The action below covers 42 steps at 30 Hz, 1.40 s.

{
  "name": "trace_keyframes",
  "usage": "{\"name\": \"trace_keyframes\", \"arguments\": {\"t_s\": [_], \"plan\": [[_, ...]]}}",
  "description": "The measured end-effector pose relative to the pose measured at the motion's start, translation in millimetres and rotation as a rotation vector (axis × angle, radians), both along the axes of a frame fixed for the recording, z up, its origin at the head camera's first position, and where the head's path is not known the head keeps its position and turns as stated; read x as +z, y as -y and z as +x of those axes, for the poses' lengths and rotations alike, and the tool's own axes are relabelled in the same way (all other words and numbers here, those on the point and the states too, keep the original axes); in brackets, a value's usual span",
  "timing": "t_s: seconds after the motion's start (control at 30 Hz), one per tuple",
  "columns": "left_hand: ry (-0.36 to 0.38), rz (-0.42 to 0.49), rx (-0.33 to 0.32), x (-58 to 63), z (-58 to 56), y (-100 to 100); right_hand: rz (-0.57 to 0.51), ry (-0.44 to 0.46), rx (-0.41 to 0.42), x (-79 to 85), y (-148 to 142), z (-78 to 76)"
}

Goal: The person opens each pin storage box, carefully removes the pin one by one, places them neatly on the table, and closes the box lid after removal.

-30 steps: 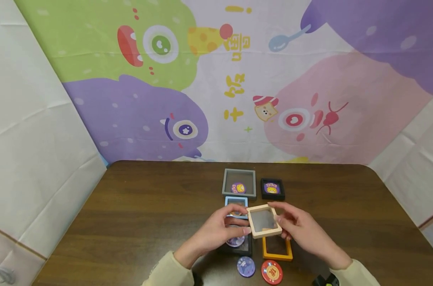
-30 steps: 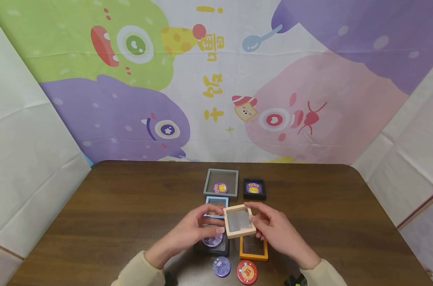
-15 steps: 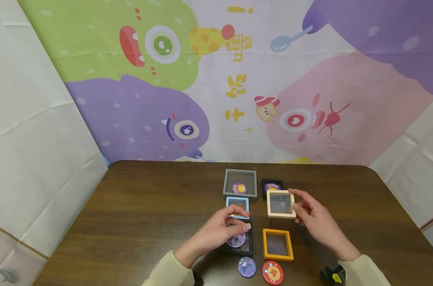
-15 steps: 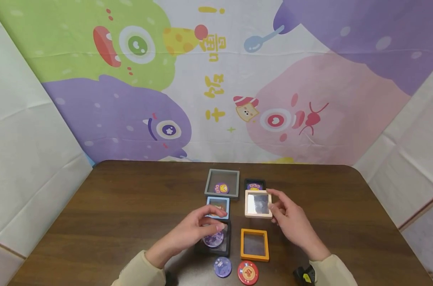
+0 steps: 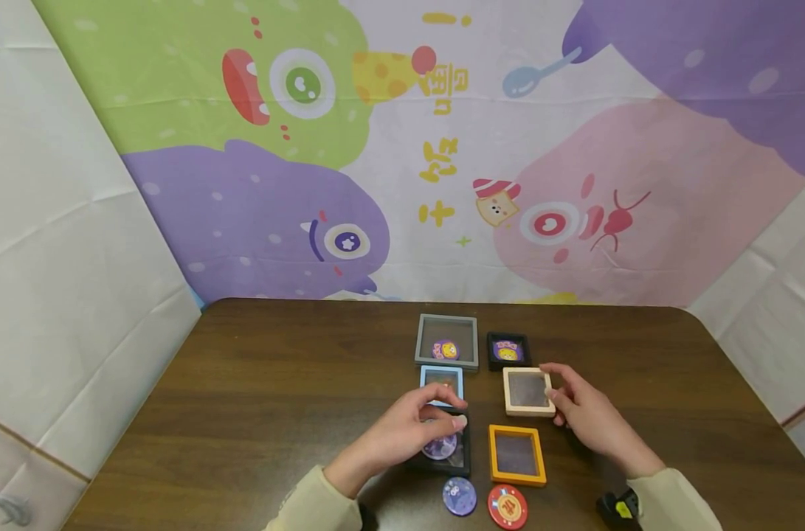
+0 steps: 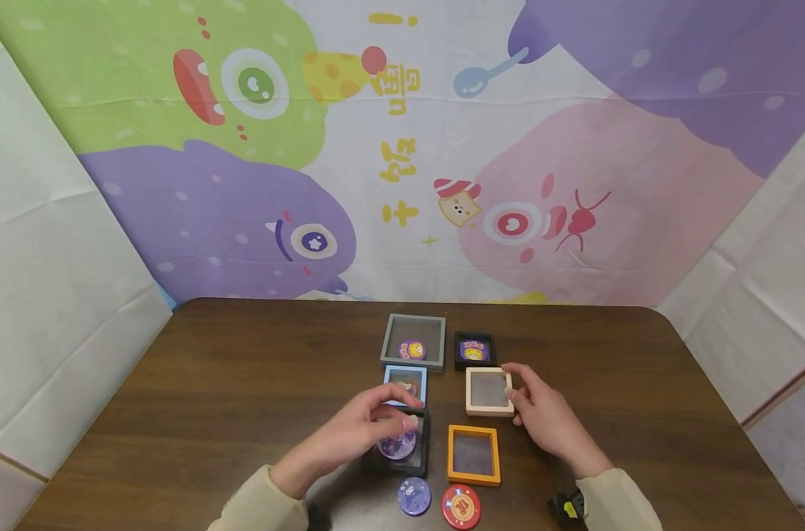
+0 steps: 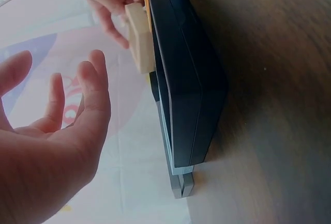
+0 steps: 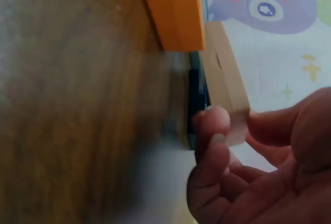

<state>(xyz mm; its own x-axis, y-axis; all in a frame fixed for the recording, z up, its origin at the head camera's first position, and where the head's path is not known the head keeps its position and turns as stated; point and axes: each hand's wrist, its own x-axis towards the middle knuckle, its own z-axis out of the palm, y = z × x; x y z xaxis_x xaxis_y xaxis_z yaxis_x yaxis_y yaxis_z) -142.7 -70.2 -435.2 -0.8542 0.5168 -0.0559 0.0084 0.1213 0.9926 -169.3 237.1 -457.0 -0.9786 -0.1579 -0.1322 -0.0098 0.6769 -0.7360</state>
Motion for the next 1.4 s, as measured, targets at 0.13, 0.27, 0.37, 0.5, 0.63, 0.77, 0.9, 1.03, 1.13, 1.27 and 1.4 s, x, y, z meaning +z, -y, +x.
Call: {"name": "trace_keyframes", "arguments": {"t_s": [0.13, 0.27, 0.37, 0.5, 0.63, 0.77, 0.9, 1.03, 1.13, 1.27, 1.4], "plan": [[0.002, -0.001, 0.0, 0.1, 0.5, 0.7, 0.014, 0.021, 0.048, -4.0, 4.5, 2.6], [0.013, -0.002, -0.005, 1.4, 0.7, 0.5, 0.059, 0.005, 0.056, -4.5, 7.7, 3.5], [0.016, 0.0, -0.011, 1.6, 0.2, 0.8, 0.114, -0.03, 0.052, -4.6, 9.3, 2.6], [0.019, 0.01, -0.024, 0.5, -0.6, 2.0, 0.165, -0.066, 0.04, -5.0, 11.3, 1.6], [0.022, 0.015, -0.029, -1.2, -1.2, 2.8, 0.18, -0.065, 0.043, -4.0, 13.7, 2.0], [0.032, 0.011, -0.027, -1.9, -0.6, 2.7, 0.211, -0.062, 0.067, -1.6, 13.8, 1.6], [0.05, 0.006, -0.019, -1.7, 0.4, 2.8, 0.246, -0.084, 0.068, 2.7, 10.7, 0.8], [0.063, 0.005, 0.003, -1.4, 0.0, 3.5, 0.262, -0.135, 0.079, 5.9, 7.6, -2.3], [0.062, 0.008, 0.006, -0.7, -1.2, 3.7, 0.288, -0.173, 0.112, 6.7, 6.5, -5.7], [0.065, 0.009, -0.003, 1.6, -2.6, 3.5, 0.312, -0.192, 0.159, 8.5, 5.0, -11.2], [0.08, 0.004, -0.003, 3.7, -3.2, 3.1, 0.313, -0.208, 0.189, 13.1, 3.5, -19.1]]}}
